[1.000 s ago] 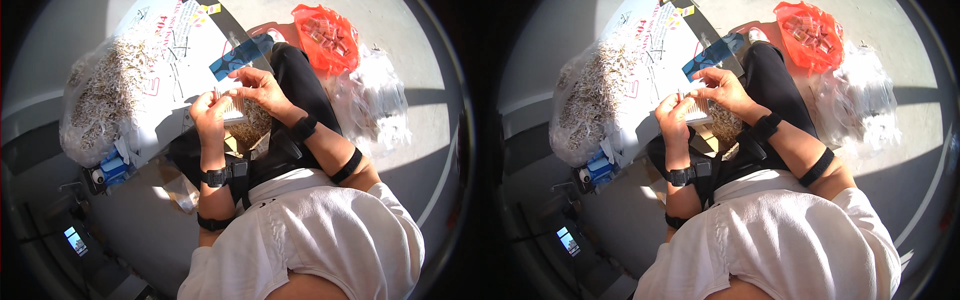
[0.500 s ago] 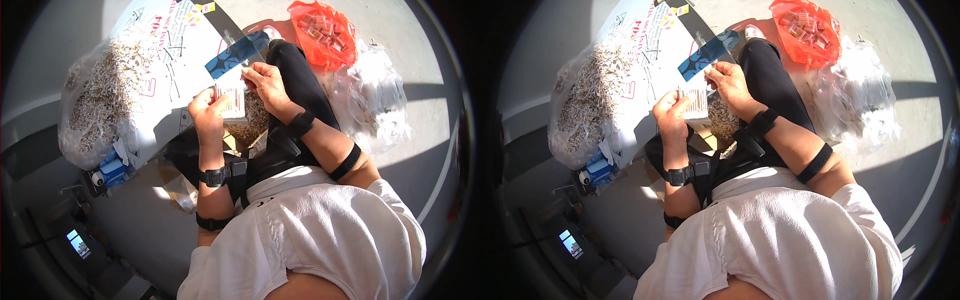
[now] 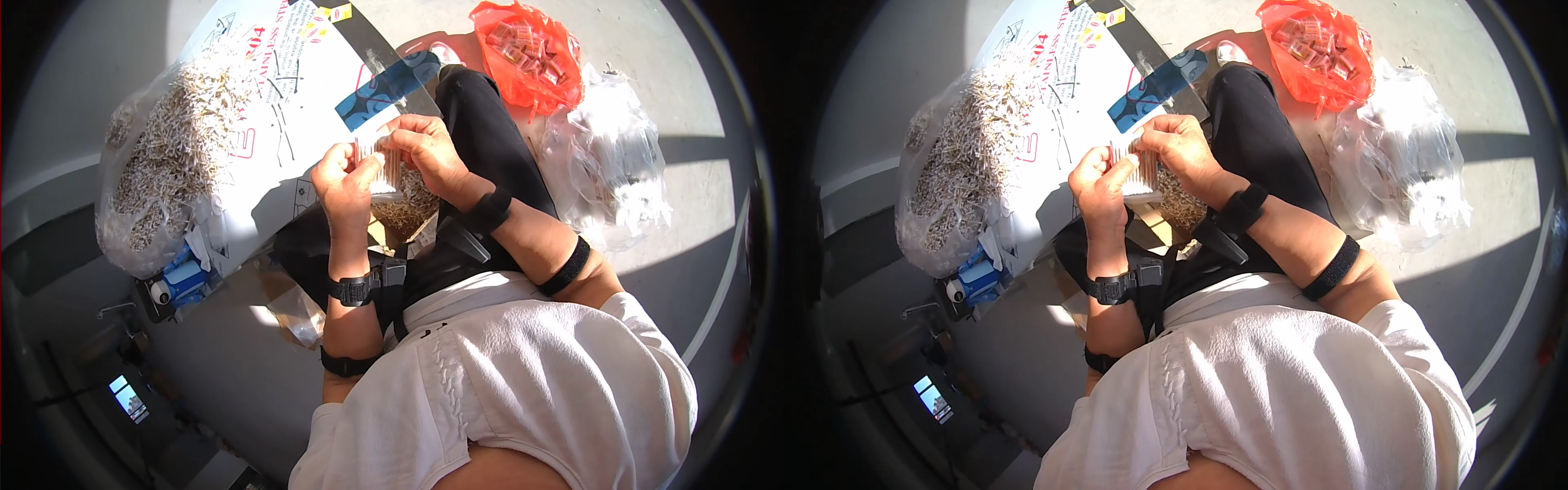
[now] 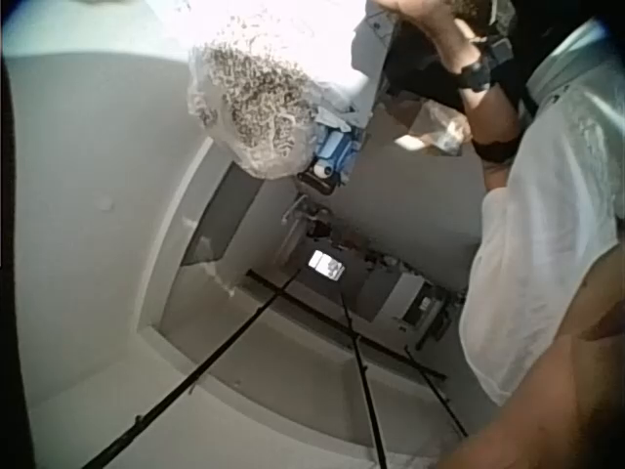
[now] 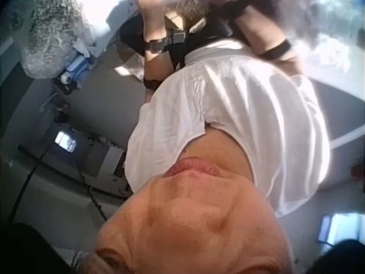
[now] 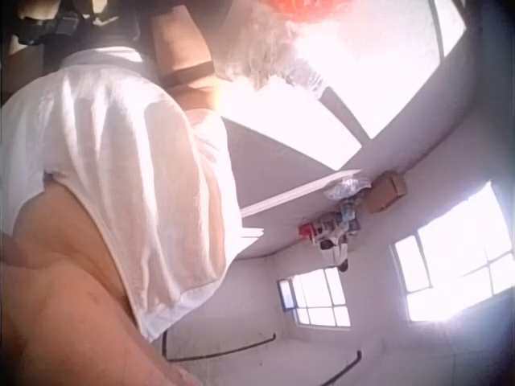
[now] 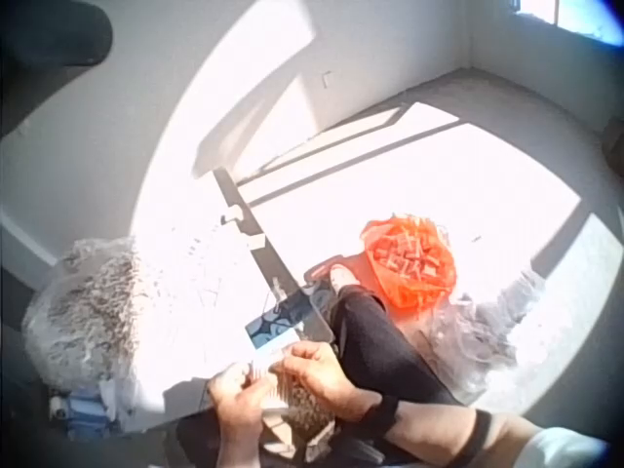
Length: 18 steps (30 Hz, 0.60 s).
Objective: Manually packaging small wooden sticks into individual plastic bags and sealing them with adhesive strips.
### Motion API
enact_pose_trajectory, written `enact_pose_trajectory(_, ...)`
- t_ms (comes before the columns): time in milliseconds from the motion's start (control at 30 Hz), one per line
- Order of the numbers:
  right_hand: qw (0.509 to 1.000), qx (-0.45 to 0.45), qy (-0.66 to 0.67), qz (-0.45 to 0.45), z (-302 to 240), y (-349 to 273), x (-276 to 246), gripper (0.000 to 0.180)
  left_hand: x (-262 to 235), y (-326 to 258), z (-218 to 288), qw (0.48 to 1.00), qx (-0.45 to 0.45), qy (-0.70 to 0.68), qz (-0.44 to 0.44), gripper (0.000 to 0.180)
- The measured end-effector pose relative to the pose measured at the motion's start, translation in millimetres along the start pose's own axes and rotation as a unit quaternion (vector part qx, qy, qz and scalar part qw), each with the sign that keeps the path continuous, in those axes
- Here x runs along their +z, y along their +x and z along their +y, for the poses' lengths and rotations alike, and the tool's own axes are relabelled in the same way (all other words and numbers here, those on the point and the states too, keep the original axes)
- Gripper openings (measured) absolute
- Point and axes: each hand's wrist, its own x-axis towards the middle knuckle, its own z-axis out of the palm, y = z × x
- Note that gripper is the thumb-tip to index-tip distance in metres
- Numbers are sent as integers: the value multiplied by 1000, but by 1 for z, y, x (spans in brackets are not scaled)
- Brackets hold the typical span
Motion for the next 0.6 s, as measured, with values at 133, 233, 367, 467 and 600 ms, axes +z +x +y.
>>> enact_pose_trajectory(133,1000,13,0,-18,3,2,-4,6,-1,0,-1,1000,-7,-19,-2,9)
enact_pose_trajectory(233,1000,26,13,-3,-1,-1,5,1,-3,1,-2,1000,-3,-20,-3,8)
enact_pose_trajectory(367,999,2,25,-28,2,2,2,16,-1,0,1,1000,-2,-15,2,8)
enact_pose_trajectory(467,997,14,43,-61,1,3,-5,23,2,0,4,999,-1,-49,21,6)
enact_pose_trajectory(600,995,18,56,-76,1,3,-5,19,0,1,4,998,0,-55,27,5)
